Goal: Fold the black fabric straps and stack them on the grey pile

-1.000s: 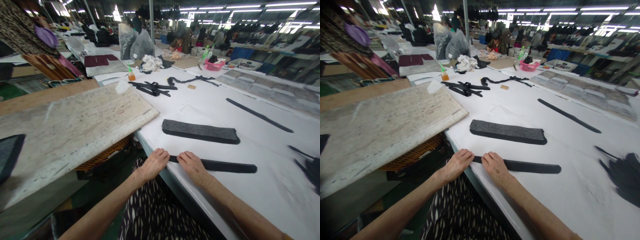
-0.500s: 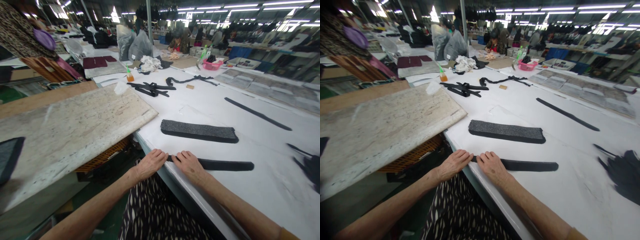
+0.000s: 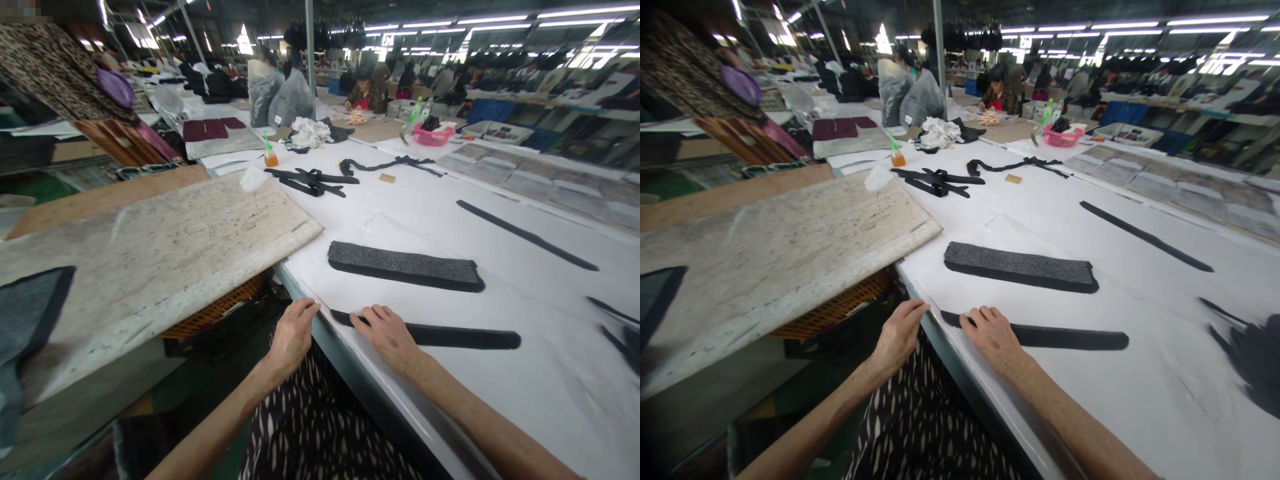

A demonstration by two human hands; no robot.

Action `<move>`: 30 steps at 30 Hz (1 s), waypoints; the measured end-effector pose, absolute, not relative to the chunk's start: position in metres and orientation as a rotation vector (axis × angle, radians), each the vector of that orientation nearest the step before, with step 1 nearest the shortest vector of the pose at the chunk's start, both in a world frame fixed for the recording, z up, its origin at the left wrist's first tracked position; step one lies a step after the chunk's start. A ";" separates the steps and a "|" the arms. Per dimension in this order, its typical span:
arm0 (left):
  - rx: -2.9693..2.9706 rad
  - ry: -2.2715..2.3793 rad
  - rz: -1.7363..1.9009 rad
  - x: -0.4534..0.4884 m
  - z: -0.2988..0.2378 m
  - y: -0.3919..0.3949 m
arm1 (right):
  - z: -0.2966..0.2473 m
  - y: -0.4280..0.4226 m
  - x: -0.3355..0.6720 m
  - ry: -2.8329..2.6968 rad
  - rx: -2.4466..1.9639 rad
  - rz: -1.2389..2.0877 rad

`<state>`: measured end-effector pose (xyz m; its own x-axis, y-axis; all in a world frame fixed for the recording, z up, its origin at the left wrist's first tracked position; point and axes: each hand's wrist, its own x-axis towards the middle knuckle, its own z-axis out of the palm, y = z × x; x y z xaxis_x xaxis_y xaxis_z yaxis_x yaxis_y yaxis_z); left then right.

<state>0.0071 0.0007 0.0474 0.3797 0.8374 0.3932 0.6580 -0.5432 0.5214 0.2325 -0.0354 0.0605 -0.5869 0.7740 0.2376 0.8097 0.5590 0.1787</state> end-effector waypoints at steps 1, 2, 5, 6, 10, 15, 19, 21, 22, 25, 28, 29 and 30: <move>2.183 1.398 0.923 0.010 0.049 -0.002 | 0.061 -0.036 0.230 -2.657 -1.349 -0.401; 2.003 1.448 0.888 0.012 0.050 -0.005 | 0.062 -0.036 0.227 -2.661 -1.338 -0.393; 1.587 1.431 0.736 0.019 0.050 -0.005 | 0.064 -0.034 0.215 -2.682 -1.292 -0.374; 1.499 1.404 0.716 0.021 0.048 -0.004 | 0.064 -0.033 0.211 -2.689 -1.274 -0.372; 1.259 1.338 0.752 0.022 0.037 0.003 | 0.064 -0.030 0.204 -2.705 -1.220 -0.368; 1.128 1.261 0.795 0.020 0.030 0.005 | 0.057 -0.028 0.213 -2.711 -1.116 -0.378; 1.079 1.252 0.786 0.018 0.029 0.004 | 0.052 -0.027 0.221 -2.708 -1.015 -0.383; 1.067 1.264 0.783 0.015 0.027 0.004 | 0.051 -0.028 0.225 -2.708 -1.006 -0.381; 1.064 1.278 0.783 0.013 0.026 0.004 | 0.052 -0.029 0.228 -2.704 -1.017 -0.382; 1.073 1.323 0.783 0.005 0.024 0.003 | 0.053 -0.033 0.238 -2.672 -1.060 -0.378; 1.071 1.338 0.782 0.000 0.021 0.001 | 0.054 -0.039 0.247 -2.641 -1.067 -0.358; 1.066 1.340 0.783 -0.001 0.019 0.001 | 0.054 -0.040 0.249 -2.640 -1.065 -0.351; 1.057 1.342 0.783 -0.002 0.017 0.001 | 0.055 -0.042 0.251 -2.641 -1.064 -0.348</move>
